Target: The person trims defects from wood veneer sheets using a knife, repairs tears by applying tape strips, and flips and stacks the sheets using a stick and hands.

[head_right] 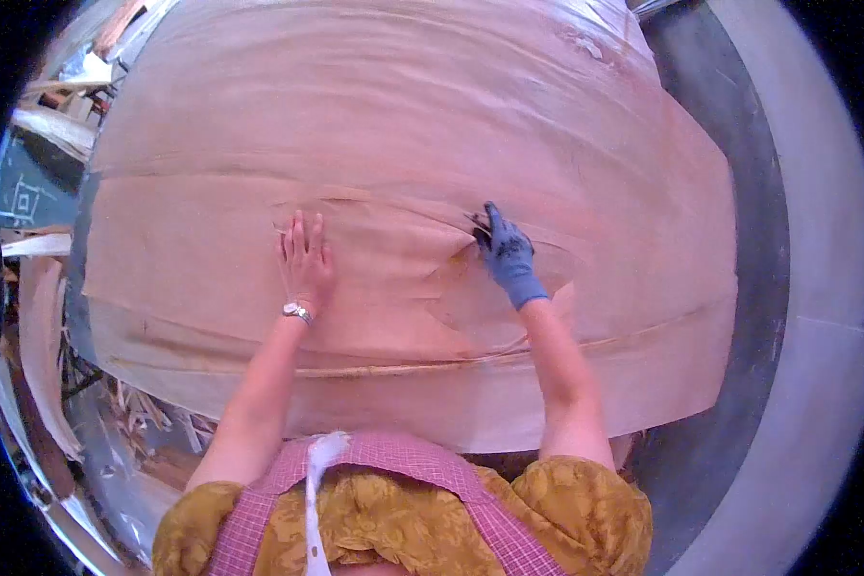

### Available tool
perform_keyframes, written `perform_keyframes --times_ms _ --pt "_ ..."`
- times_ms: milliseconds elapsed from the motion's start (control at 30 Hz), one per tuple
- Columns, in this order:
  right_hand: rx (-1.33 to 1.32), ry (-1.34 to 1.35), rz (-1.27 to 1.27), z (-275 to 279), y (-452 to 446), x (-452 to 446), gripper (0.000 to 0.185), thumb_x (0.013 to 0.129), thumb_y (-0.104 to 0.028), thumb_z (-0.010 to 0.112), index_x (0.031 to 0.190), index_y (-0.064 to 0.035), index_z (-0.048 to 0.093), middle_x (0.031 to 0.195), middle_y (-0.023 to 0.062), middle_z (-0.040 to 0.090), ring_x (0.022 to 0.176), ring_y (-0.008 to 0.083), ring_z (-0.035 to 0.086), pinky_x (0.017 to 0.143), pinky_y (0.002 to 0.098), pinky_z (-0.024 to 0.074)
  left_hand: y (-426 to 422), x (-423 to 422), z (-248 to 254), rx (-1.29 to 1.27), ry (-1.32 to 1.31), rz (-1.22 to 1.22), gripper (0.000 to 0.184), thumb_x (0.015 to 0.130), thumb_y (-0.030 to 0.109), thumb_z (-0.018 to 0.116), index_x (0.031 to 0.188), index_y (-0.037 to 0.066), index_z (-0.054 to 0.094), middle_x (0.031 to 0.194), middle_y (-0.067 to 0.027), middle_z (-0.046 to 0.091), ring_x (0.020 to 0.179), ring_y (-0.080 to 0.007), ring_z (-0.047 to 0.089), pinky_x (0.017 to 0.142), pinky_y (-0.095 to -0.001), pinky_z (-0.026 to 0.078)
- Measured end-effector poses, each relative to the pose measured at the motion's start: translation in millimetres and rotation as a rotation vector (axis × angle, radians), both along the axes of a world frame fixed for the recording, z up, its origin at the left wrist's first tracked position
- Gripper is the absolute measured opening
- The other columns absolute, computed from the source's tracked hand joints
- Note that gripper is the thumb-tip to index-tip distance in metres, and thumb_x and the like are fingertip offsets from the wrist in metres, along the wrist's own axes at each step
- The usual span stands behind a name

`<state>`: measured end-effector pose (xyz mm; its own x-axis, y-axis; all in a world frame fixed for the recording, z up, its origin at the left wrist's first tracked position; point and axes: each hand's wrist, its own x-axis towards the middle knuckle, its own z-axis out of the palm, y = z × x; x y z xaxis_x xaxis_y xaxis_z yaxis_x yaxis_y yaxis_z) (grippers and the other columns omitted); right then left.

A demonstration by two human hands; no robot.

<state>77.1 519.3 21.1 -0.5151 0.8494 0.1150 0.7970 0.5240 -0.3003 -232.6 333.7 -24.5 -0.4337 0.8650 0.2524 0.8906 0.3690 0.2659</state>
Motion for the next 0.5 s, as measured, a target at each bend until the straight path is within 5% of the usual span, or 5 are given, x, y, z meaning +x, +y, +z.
perform_keyframes --times_ms 133,200,300,367,500 --pt "0.272 -0.039 0.150 7 -16 -4 0.014 0.084 -0.016 0.061 0.098 -0.0159 0.061 0.084 0.0065 0.060 0.079 0.0280 0.061 0.069 0.0422 0.0484 4 -2 -5 -0.016 0.024 -0.002 0.054 0.092 0.023 0.052 0.144 0.018 0.041 0.151 -0.0146 0.033 0.142 -0.0310 0.027 0.116 -0.0511 0.019" --pt "0.107 -0.074 0.285 45 -58 4 0.014 0.085 -0.015 0.061 0.100 -0.0147 0.062 0.087 0.0086 0.061 0.083 0.0300 0.062 0.072 0.0432 0.0491 1 2 -1 -0.020 -0.007 -0.002 0.054 0.092 0.024 0.051 0.145 0.018 0.041 0.151 -0.0154 0.034 0.142 -0.0313 0.028 0.116 -0.0511 0.019" --pt "-0.864 -0.015 0.584 67 -106 6 0.016 0.088 -0.014 0.061 0.104 -0.0144 0.063 0.095 0.0138 0.061 0.090 0.0353 0.062 0.078 0.0450 0.0501 0 1 1 -0.013 -0.006 -0.002 0.054 0.093 0.025 0.051 0.145 0.017 0.040 0.150 -0.0163 0.034 0.142 -0.0317 0.028 0.117 -0.0510 0.019" --pt "-0.649 0.045 0.616 63 -116 -18 0.019 0.087 -0.016 0.062 0.107 -0.0162 0.062 0.101 0.0142 0.062 0.089 0.0349 0.063 0.077 0.0453 0.0506 -1 1 1 -0.009 0.015 0.004 0.054 0.093 0.025 0.051 0.145 0.017 0.040 0.150 -0.0163 0.034 0.141 -0.0320 0.028 0.116 -0.0513 0.020" --pt "-0.021 -0.010 0.236 35 -57 -91 0.026 0.088 -0.022 0.062 0.114 -0.0171 0.059 0.111 0.0102 0.061 0.098 0.0310 0.062 0.077 0.0442 0.0534 -1 -5 -19 0.032 0.071 -0.017 0.058 0.091 0.025 0.055 0.146 0.018 0.038 0.150 -0.0145 0.035 0.141 -0.0307 0.029 0.114 -0.0520 0.023"
